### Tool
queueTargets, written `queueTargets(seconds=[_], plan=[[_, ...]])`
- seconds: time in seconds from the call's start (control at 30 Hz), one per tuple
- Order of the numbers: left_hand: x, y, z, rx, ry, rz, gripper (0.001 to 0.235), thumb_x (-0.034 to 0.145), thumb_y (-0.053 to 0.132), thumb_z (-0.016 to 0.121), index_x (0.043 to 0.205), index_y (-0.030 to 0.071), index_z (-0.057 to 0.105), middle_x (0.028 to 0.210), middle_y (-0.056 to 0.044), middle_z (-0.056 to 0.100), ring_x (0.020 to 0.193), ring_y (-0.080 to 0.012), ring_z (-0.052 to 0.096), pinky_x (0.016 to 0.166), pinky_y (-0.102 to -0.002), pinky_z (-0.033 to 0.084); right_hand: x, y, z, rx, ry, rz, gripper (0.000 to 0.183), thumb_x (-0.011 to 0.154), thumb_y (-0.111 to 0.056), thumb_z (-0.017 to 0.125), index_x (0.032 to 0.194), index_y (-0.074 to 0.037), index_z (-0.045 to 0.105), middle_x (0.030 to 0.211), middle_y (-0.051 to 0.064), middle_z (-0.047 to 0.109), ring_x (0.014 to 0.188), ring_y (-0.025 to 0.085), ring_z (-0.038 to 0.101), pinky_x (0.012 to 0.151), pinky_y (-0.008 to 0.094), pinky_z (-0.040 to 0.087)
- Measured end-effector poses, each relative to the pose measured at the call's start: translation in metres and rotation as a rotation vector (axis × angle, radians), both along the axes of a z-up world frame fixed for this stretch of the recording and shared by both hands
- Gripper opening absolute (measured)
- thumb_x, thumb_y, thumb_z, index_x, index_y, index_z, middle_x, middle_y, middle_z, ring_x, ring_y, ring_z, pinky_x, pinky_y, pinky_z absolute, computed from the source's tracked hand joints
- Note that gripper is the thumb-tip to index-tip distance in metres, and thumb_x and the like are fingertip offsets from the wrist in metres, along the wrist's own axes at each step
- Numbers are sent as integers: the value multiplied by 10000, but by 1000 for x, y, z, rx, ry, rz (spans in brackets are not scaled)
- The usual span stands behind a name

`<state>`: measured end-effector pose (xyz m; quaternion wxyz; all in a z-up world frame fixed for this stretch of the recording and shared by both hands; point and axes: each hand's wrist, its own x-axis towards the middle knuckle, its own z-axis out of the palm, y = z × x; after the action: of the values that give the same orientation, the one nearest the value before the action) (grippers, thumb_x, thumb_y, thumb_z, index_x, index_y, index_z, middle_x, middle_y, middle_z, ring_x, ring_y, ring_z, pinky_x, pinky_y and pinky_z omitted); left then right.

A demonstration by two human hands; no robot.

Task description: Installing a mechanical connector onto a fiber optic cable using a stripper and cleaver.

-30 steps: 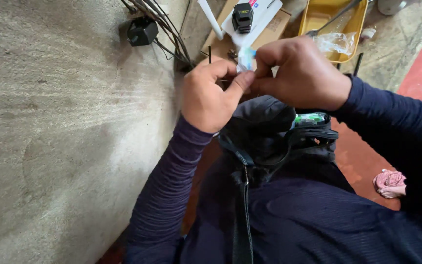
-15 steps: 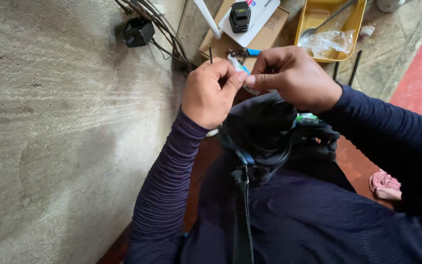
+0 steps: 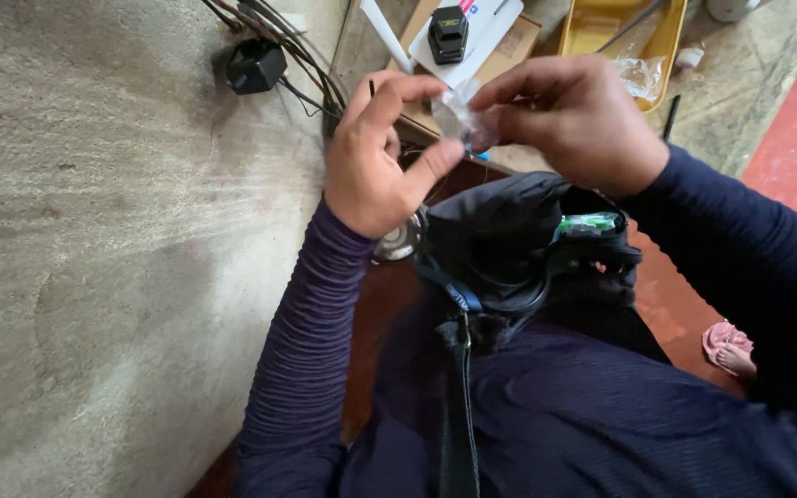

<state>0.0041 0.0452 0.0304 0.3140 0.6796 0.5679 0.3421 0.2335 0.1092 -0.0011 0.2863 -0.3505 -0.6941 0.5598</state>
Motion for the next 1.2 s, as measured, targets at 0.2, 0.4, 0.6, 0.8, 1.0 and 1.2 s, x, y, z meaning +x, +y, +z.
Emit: queueTargets(seconds=[0.2,0.4,0.6,0.8,1.0,1.2], plan=[[6,-2,-38,161,-29,14,498,891,237,848,1335,134,651,1145,-70,725,574,-66,477,530,-242,428,9,12,-12,-845,491,-67,184,1024,25,602,1200,77,613,1048,141,715,937,253,763,931,397,645],[7,-8,-48,122,-199,59,213,1076,238,712,1223,85,703,1029,-61,787,917,-108,747,841,-259,599,11,16,-11,-819,351,-64,243,1030,-33,564,1239,55,650,991,137,726,838,222,744,821,362,641],[5,-5,-53,-18,-217,152,265,1034,253,707,1183,34,724,976,-67,794,877,-97,729,805,-263,591,16,20,-15,143,-79,65,160,998,-7,655,1126,17,749,1032,93,709,882,151,720,791,270,587],[5,-2,-48,-37,-170,175,269,1025,270,705,1138,27,733,924,-80,785,832,-101,733,764,-268,588,10,22,-26,176,90,60,161,1037,-53,747,1197,-40,767,1170,77,732,1029,119,697,891,245,581],[3,0,-50,-1,-97,139,256,1018,279,717,1114,41,733,891,-97,771,791,-134,744,731,-285,582,1,25,-44,26,38,21,204,980,-93,791,1176,-44,766,1072,51,773,952,102,711,878,246,583],[-4,7,-64,-88,-115,106,268,1000,297,726,1090,45,732,880,-97,775,778,-145,757,714,-292,582,-8,24,-59,-11,-44,8,320,926,-120,838,1218,-22,753,915,67,709,846,96,633,771,256,552]])
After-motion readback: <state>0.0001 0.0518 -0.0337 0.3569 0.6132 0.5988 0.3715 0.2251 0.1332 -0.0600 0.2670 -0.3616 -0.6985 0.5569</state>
